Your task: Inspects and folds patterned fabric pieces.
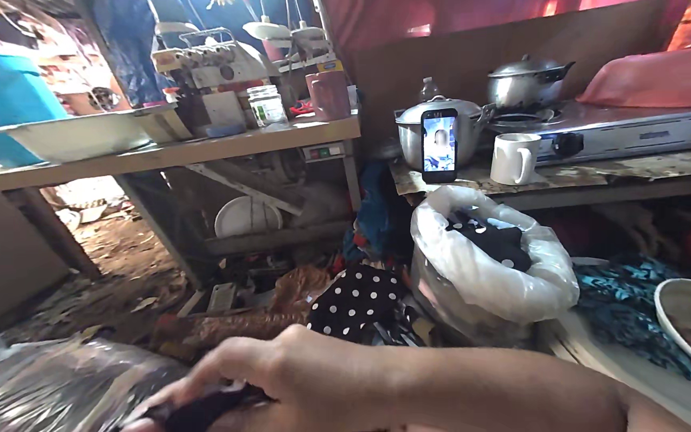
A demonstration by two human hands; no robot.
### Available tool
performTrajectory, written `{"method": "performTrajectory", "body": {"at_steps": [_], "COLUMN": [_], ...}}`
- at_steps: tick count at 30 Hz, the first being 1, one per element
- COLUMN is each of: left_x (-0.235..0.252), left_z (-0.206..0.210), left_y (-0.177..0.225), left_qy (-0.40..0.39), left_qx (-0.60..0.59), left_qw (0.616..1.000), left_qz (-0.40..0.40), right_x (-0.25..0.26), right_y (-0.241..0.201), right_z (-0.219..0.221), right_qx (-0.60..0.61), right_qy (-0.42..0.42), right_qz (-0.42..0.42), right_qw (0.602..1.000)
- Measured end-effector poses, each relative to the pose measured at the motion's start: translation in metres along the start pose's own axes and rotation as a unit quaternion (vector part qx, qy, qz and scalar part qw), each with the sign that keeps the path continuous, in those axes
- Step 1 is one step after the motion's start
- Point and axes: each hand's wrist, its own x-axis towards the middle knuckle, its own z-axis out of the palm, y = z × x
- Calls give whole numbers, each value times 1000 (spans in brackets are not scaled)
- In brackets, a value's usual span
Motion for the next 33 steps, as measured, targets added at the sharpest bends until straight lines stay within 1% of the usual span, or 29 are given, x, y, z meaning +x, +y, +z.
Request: {"method": "performTrajectory", "body": {"at_steps": [3, 4, 6, 8, 10, 12, 14, 16, 17, 19, 20, 22, 24, 26, 28, 29, 30, 32, 33], "left_x": [11, 14, 16, 20, 26, 32, 35, 32, 28, 17, 12, 3, 0, 2, 7, 10, 11, 13, 12], "left_z": [-24, -22, -13, -11, -13, -14, -18, -24, -26, -22, -22, -25, -32, -35, -33, -32, -32, -33, -32], "left_y": [-16, -13, -9, -12, -14, -12, -14, -24, -30, -41, -45, -46, -44, -39, -36, -35, -35, -35, -34], "left_qy": [-54, -46, 19, 59, 68, 52, 5, -56, -65, -16, 10, 42, 49, 50, 100, 128, 140, 134, 128], "left_qx": [-71, -82, -81, -87, -114, -136, -145, -130, -123, -101, -108, -132, -127, -93, -28, 9, 42, 117, 146], "left_qw": [996, 995, 996, 994, 991, 989, 989, 989, 988, 988, 985, 983, 985, 990, 992, 990, 989, 984, 981], "left_qz": [-3, -16, -43, -38, -21, -13, -17, -46, -66, -120, -131, -118, -104, -90, -71, -51, -26, 16, 25], "right_x": [25, 32, 41, 45, 49, 53, 58, 65, 68, 73, 75, 77, 75, 71, 67, 66, 66, 69, 70], "right_y": [-6, -8, -8, -6, -7, -7, -7, -7, -8, -12, -13, -9, -5, 0, 3, 3, 2, 0, -1], "right_z": [-17, -25, -36, -46, -54, -60, -65, -69, -71, -77, -80, -86, -92, -96, -98, -98, -98, -98, -97], "right_qx": [39, 42, 48, 51, 27, 8, -7, -19, -21, -10, -7, -62, -99, -73, -44, -34, -28, -37, -57], "right_qy": [-44, -67, -100, -138, -178, -203, -209, -196, -188, -180, -177, -173, -165, -153, -139, -137, -137, -139, -143], "right_qz": [-2, 4, 3, 8, 14, 15, 7, 6, 20, 58, 64, 37, 37, 57, 71, 71, 66, 49, 46], "right_qw": [998, 997, 994, 989, 984, 979, 978, 980, 982, 982, 982, 982, 981, 984, 987, 987, 988, 988, 987]}}
